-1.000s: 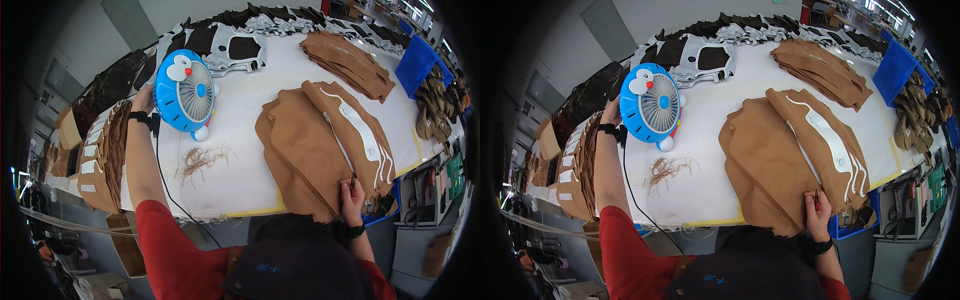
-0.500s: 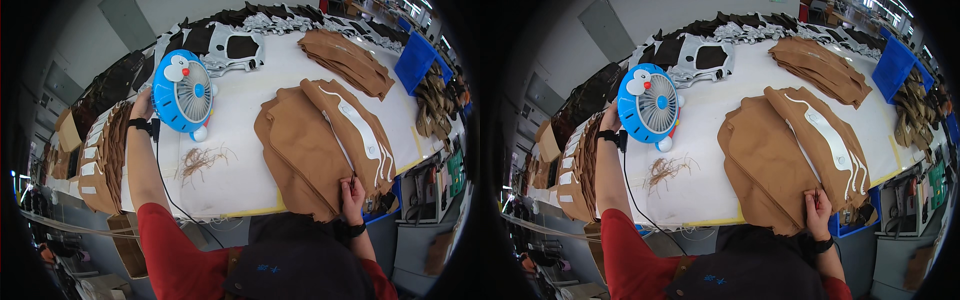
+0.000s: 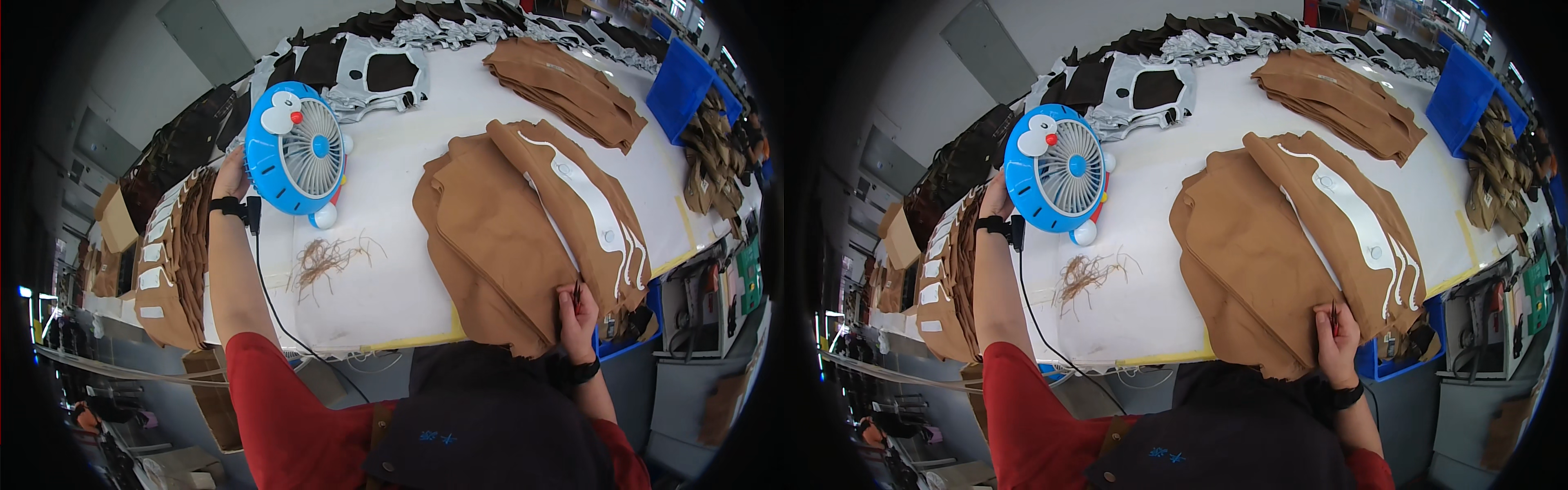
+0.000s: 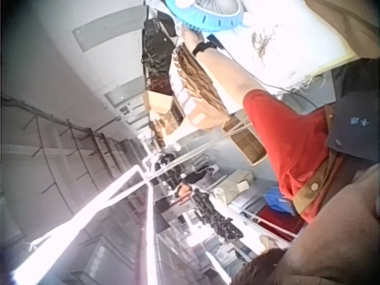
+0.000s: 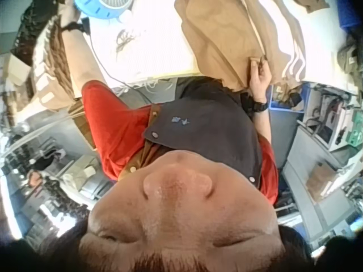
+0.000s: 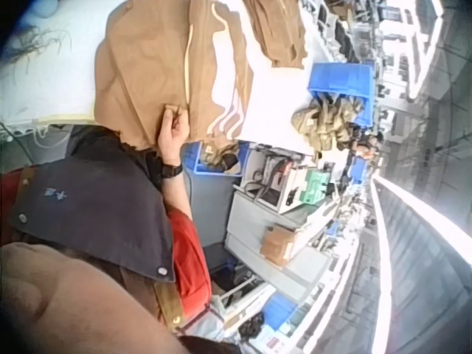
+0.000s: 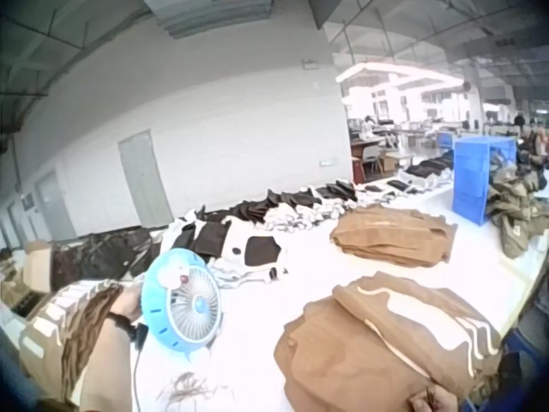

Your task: Trimming threads and excess material from leather pieces using snips at a workshop station.

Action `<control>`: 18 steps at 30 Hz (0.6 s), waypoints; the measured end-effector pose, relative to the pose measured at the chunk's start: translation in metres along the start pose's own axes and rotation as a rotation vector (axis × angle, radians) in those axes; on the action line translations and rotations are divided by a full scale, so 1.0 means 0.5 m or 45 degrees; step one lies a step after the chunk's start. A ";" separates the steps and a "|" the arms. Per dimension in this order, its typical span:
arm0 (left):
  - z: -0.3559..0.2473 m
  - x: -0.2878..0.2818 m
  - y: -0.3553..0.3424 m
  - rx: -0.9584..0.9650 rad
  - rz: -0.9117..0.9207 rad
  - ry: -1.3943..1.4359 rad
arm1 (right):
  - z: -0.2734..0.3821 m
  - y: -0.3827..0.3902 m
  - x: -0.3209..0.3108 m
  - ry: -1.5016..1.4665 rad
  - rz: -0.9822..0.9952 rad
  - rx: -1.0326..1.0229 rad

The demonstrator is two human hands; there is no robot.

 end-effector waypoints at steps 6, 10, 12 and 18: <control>0.005 0.006 0.010 -0.054 -0.014 0.050 | -0.007 -0.002 -0.001 0.004 -0.016 -0.038; 0.004 0.001 0.012 -0.143 -0.096 0.064 | -0.013 -0.001 -0.002 -0.032 -0.003 0.002; -0.003 0.001 0.012 -0.106 -0.090 0.125 | -0.019 -0.002 -0.004 -0.031 0.010 -0.004; -0.016 0.026 0.036 -0.065 -0.114 0.084 | -0.017 -0.003 -0.005 -0.030 0.021 -0.029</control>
Point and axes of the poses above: each hand's wrist, its own y-axis away from the middle knuckle, its own x-axis out of the palm, z = x × y, the point moved 5 cm from there along -y, towards the middle knuckle, and after that the axes turned 15 degrees about -z, right-handed, at the moved point
